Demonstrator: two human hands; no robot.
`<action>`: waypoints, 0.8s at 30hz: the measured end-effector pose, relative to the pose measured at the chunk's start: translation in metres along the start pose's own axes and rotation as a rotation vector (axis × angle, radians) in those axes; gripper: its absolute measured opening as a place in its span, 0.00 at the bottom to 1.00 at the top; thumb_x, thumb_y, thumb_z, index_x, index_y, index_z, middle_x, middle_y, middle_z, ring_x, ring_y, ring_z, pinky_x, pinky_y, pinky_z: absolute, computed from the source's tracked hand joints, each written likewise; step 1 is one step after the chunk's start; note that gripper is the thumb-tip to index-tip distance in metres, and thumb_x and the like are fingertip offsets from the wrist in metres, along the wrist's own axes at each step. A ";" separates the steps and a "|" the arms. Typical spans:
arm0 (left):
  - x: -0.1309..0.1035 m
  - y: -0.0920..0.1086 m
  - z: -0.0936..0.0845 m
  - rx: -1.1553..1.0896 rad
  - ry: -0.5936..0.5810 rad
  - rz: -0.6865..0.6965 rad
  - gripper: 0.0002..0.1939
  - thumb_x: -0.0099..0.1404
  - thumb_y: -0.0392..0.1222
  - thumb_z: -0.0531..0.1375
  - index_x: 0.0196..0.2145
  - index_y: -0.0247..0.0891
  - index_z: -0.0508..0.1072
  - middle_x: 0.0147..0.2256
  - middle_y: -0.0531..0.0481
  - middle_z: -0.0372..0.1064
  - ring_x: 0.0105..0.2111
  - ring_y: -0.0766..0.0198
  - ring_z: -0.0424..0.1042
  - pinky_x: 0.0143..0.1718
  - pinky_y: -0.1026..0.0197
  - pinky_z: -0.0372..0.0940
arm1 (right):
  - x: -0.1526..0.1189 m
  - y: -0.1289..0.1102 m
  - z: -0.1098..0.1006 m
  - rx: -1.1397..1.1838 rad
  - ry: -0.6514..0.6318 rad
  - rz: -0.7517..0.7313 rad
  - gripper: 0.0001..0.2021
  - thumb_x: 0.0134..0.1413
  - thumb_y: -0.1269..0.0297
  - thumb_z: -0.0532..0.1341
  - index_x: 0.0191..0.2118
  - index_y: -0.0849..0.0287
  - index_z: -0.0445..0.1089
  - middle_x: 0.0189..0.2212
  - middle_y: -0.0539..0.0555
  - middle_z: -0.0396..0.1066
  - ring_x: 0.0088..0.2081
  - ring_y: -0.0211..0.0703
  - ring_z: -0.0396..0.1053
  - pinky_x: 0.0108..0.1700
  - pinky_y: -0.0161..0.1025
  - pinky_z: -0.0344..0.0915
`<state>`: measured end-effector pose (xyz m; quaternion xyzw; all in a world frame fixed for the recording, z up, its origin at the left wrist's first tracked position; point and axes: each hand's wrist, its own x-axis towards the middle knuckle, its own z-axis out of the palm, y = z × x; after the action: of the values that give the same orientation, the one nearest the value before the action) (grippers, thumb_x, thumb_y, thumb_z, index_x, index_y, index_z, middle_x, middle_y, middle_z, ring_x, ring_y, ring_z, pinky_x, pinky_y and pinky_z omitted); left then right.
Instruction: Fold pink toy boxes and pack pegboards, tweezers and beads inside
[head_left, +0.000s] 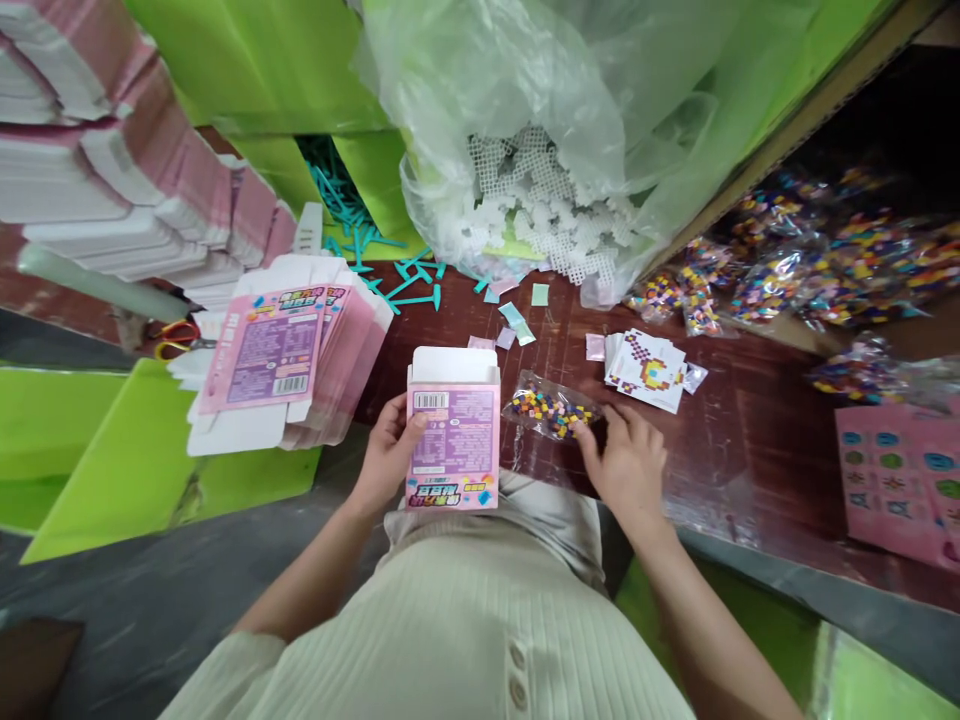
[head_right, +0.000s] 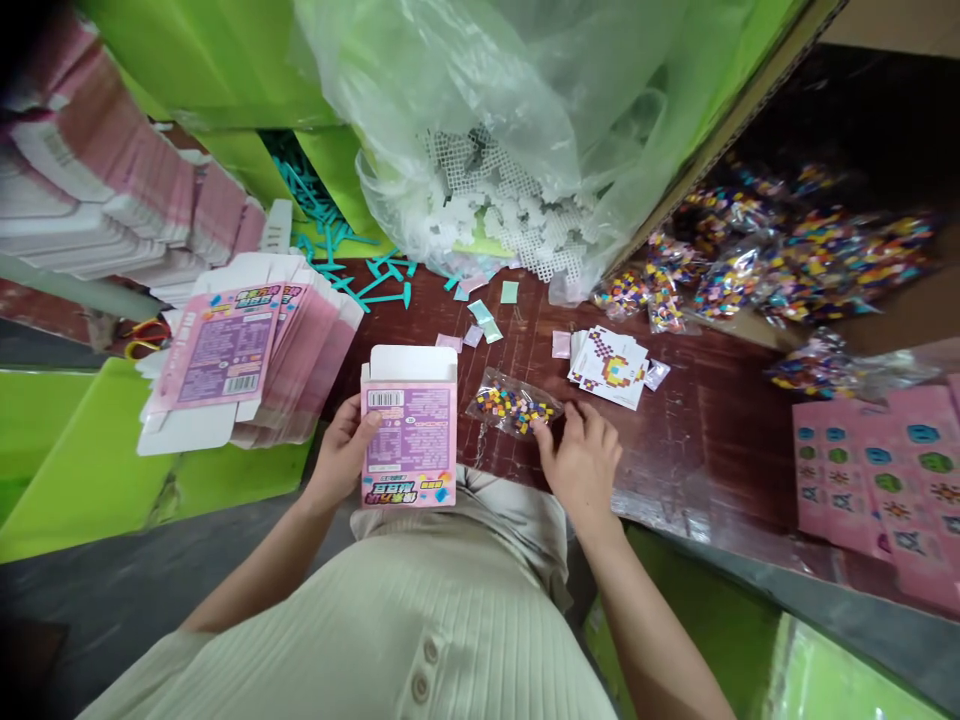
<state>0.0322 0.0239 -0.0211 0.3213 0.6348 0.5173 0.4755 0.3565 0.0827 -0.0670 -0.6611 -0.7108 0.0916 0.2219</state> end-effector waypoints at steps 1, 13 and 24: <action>0.000 -0.001 0.001 -0.003 -0.008 0.001 0.29 0.66 0.58 0.70 0.57 0.40 0.72 0.51 0.42 0.78 0.44 0.58 0.78 0.45 0.57 0.73 | 0.001 -0.002 0.002 0.018 -0.018 0.036 0.28 0.70 0.43 0.56 0.58 0.63 0.73 0.59 0.74 0.71 0.59 0.73 0.67 0.56 0.73 0.67; 0.003 -0.003 0.009 0.060 -0.305 0.175 0.31 0.63 0.55 0.73 0.57 0.37 0.74 0.51 0.40 0.80 0.47 0.54 0.79 0.49 0.56 0.73 | 0.075 0.002 -0.121 0.808 -0.043 -0.005 0.16 0.59 0.62 0.72 0.52 0.47 0.75 0.42 0.54 0.78 0.36 0.43 0.77 0.39 0.40 0.74; 0.002 0.008 0.061 0.029 -0.588 0.216 0.31 0.63 0.55 0.73 0.58 0.38 0.76 0.52 0.41 0.80 0.48 0.53 0.79 0.49 0.56 0.74 | 0.093 -0.057 -0.143 0.203 -0.493 -0.580 0.20 0.73 0.51 0.57 0.63 0.53 0.67 0.43 0.55 0.82 0.36 0.48 0.79 0.33 0.41 0.71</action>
<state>0.0884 0.0494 -0.0144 0.5297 0.4396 0.4405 0.5762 0.3654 0.1448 0.1013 -0.3657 -0.8875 0.2508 0.1255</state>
